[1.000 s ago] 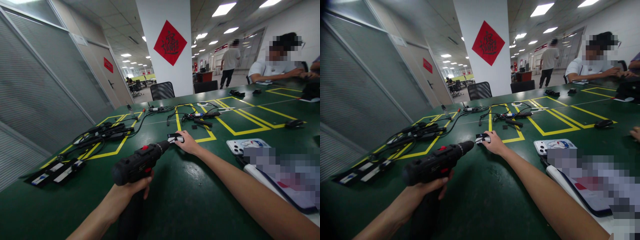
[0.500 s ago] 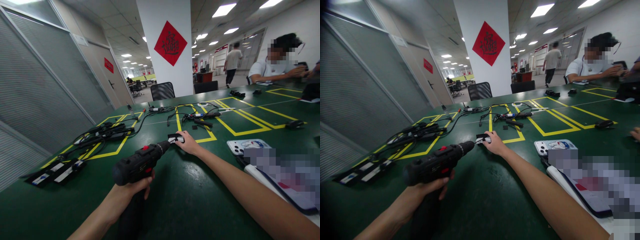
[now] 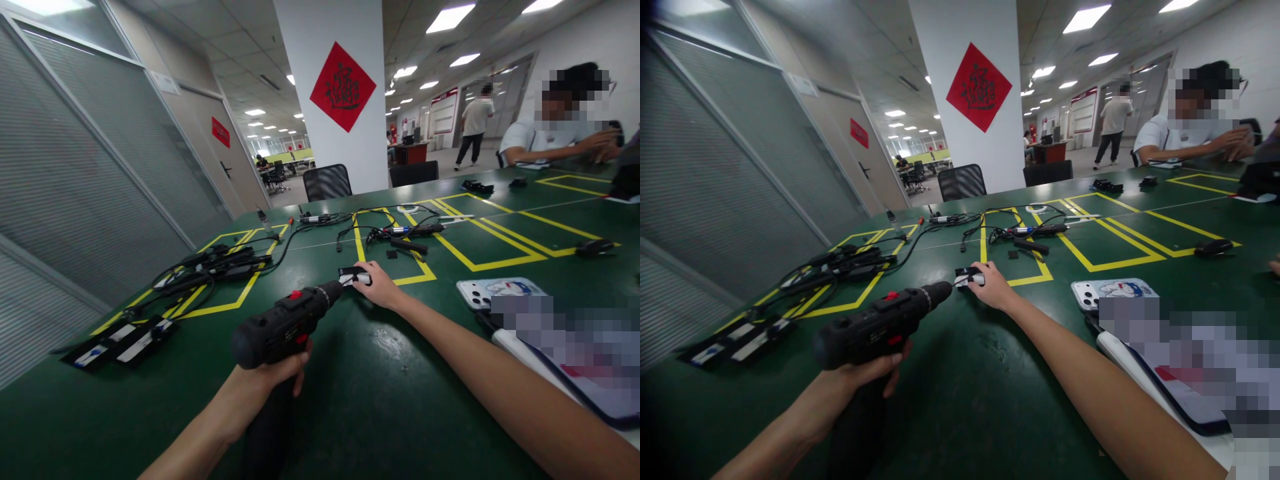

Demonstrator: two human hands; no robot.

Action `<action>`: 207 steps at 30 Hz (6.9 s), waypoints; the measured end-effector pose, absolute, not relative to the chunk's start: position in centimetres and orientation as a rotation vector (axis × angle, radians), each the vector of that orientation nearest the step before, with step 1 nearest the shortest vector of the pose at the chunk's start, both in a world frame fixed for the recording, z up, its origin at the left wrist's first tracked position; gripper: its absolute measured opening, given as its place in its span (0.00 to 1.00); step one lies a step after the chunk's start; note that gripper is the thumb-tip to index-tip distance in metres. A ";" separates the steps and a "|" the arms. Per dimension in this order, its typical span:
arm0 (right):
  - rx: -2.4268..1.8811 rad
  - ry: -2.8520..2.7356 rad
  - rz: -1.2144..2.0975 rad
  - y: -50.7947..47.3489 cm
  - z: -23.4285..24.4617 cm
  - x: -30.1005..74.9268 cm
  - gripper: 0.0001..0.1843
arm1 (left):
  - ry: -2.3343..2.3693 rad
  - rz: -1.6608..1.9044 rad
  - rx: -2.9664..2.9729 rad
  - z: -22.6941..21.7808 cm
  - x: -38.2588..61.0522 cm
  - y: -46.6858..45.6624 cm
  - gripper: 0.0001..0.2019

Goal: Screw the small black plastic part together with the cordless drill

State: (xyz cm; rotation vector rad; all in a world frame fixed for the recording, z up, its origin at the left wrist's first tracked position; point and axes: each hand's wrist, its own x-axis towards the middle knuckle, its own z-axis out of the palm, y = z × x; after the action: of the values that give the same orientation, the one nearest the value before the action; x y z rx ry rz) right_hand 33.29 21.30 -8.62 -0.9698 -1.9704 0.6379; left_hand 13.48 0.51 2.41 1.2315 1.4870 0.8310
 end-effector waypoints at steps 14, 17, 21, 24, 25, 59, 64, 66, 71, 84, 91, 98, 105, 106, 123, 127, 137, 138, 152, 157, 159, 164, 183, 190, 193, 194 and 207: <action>-0.967 -1.971 0.623 21.3 -8.6 33.2 0.21 | 1.478 0.819 1.235 2.2 13.3 0.7 0.11; -0.972 -1.972 0.637 21.2 -8.5 33.2 0.21 | 1.474 0.821 1.240 2.4 13.4 0.7 0.11; -0.967 -1.976 0.632 21.2 -8.3 33.3 0.21 | 1.473 0.815 1.247 2.5 13.4 0.6 0.11; -0.974 -1.976 0.633 21.2 -8.4 33.3 0.21 | 1.483 0.816 1.238 2.5 13.4 0.6 0.12; -0.976 -1.979 0.635 21.2 -8.4 33.3 0.21 | 1.489 0.814 1.238 2.4 13.4 0.6 0.13; -0.987 -1.976 0.639 21.4 -8.6 33.3 0.21 | 1.394 0.913 1.008 0.6 12.4 0.5 0.14; -0.988 -1.974 0.644 21.4 -8.6 33.3 0.21 | 1.417 0.919 0.985 0.9 12.8 0.4 0.15; -0.987 -1.971 0.639 21.4 -8.6 33.3 0.21 | 1.424 0.950 0.973 1.0 13.0 0.5 0.16; -0.975 -1.970 0.626 21.6 -8.8 33.2 0.22 | 1.415 0.923 0.993 1.0 13.0 0.6 0.13; -0.970 -1.972 0.649 21.3 -8.5 33.2 0.21 | 1.432 0.931 1.004 0.8 12.7 0.8 0.14; -0.983 -1.971 0.653 21.2 -8.3 33.2 0.21 | 1.383 0.918 1.037 1.0 12.7 0.7 0.12; -0.989 -1.972 0.658 21.2 -8.5 33.3 0.20 | 1.369 0.950 1.062 0.6 12.7 0.6 0.10; -0.969 -1.972 0.631 21.5 -8.8 33.2 0.22 | 1.439 0.895 1.038 0.6 12.7 0.5 0.14; -0.966 -1.975 0.636 21.5 -8.8 33.2 0.22 | 1.434 0.890 1.034 0.5 12.6 0.5 0.13; -0.983 -1.973 0.626 21.3 -8.4 33.4 0.21 | 1.399 0.888 1.062 0.6 12.5 0.5 0.13; -0.974 -1.988 0.633 21.2 -8.3 33.4 0.21 | 1.411 0.878 1.070 0.8 12.6 0.7 0.14; -0.988 -1.997 0.629 21.3 -8.3 33.4 0.20 | 1.412 0.892 1.083 1.1 13.0 0.6 0.14; -0.990 -1.996 0.634 21.4 -8.3 33.4 0.20 | 1.407 0.893 1.090 1.1 13.0 0.5 0.13; -0.990 -2.009 0.606 22.0 -8.6 33.4 0.23 | 1.420 0.898 1.069 0.8 12.8 0.5 0.14; -0.997 -2.022 0.602 21.8 -8.4 33.5 0.23 | 1.435 0.881 1.071 0.9 12.8 0.6 0.14; -0.989 -2.020 0.592 21.9 -8.4 33.5 0.23 | 1.430 0.880 1.075 0.9 12.9 0.6 0.14; -0.971 -2.009 0.562 22.0 -8.7 33.4 0.23 | 1.453 0.871 1.094 1.0 12.9 0.5 0.15; -0.999 -2.017 0.609 22.2 -8.8 33.5 0.23 | 1.455 0.846 1.126 1.2 12.9 0.4 0.14; -0.990 -2.022 0.603 22.3 -8.9 33.5 0.23 | 1.448 0.871 1.133 1.0 12.8 0.6 0.16; -0.988 -2.018 0.591 22.3 -8.9 33.5 0.23 | 1.477 0.855 1.144 0.9 12.8 0.6 0.16; -0.986 -2.021 0.592 22.2 -8.8 33.4 0.22 | 1.480 0.862 1.143 0.9 12.8 0.6 0.16; -0.992 -2.020 0.605 22.2 -8.8 33.5 0.22 | 1.439 0.848 1.127 1.1 13.0 0.5 0.13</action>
State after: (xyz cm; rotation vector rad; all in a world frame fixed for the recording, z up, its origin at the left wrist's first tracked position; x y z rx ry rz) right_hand 33.49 22.19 -8.81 -0.9920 -2.0205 0.6053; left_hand 12.99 0.49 1.15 1.1275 1.4392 0.8484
